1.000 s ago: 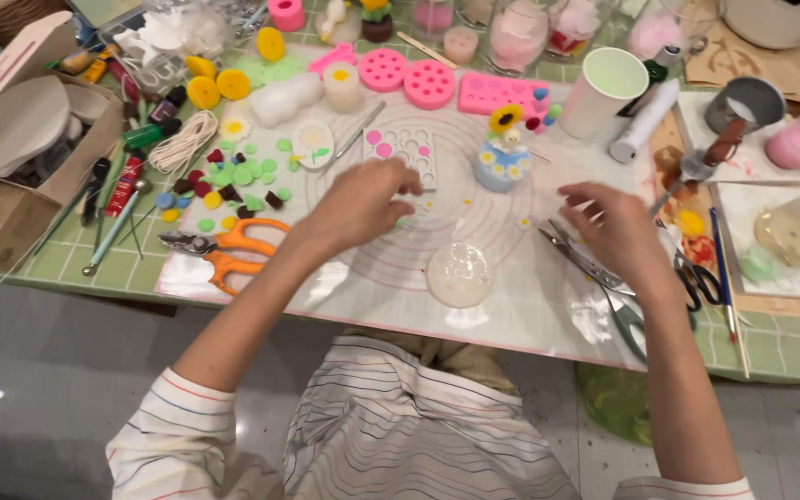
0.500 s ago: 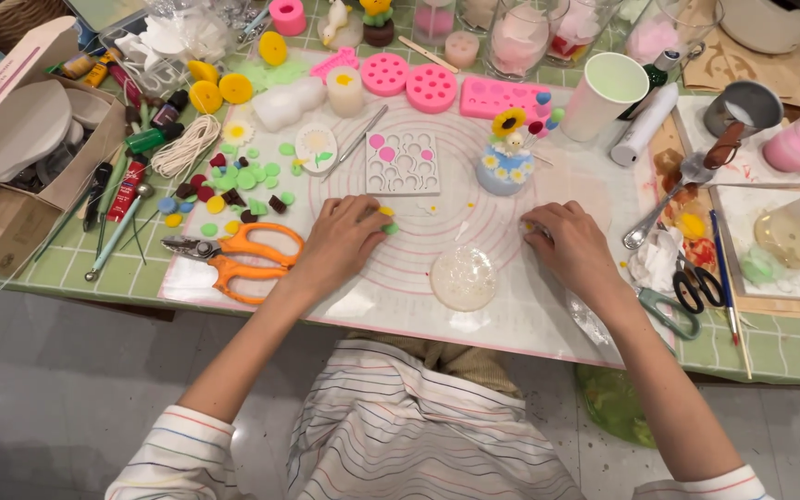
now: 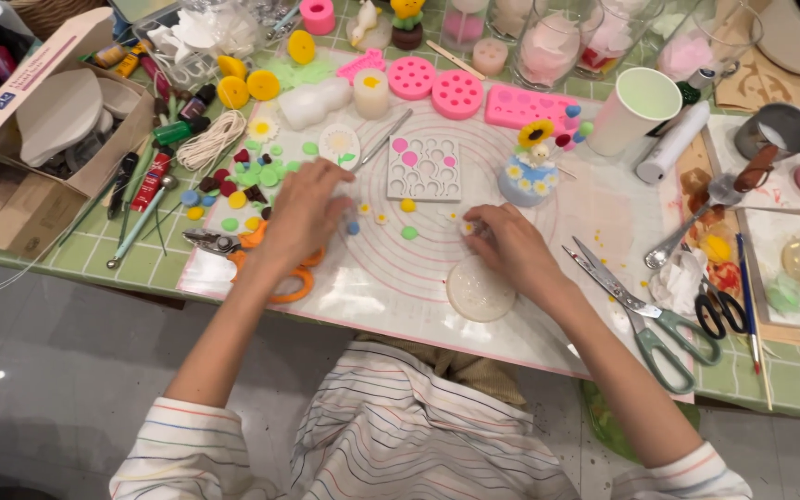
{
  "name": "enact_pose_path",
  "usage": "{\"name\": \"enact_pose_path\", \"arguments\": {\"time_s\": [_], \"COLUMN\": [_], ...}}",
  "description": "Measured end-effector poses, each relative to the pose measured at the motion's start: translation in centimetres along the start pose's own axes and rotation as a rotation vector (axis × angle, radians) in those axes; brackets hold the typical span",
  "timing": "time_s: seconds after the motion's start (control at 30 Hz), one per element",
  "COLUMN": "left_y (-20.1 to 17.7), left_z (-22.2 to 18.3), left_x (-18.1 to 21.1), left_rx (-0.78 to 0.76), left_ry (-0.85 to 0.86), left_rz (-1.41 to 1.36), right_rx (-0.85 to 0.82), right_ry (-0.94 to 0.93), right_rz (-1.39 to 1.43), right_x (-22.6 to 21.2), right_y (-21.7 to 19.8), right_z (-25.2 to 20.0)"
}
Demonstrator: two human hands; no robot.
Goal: The recorder is decorating a small blue candle by attaching various wax shapes and charms.
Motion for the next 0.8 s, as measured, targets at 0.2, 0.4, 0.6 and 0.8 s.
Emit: {"name": "enact_pose_path", "arguments": {"time_s": [0.2, 0.4, 0.6, 0.8], "left_y": [-2.7, -0.6, 0.6, 2.3], "left_z": [4.7, 8.2, 6.9, 6.4], "left_x": [-5.4, -7.8, -7.0, -9.3], "left_rx": [0.003, -0.184, -0.253, -0.159], "left_ry": [-0.127, -0.253, -0.262, -0.239], "left_rz": [0.040, 0.031, -0.011, -0.177], "right_rx": [0.006, 0.023, -0.016, 0.020], "right_ry": [-0.006, -0.078, -0.064, -0.185], "right_rz": [-0.007, 0.135, 0.286, 0.386], "right_x": [-0.9, -2.7, -3.7, -3.8], "right_y": [1.7, 2.5, 4.3, 6.4], "right_z": [1.2, 1.6, 2.6, 3.5]}}
Point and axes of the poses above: each hand's wrist, its own z-axis towards the middle knuckle, its own y-axis out of the palm, x = y × z, the point moved 2 cm from there along z, towards the middle knuckle, and after that the axes turned 7 degrees about -y, right-handed, at the moved point
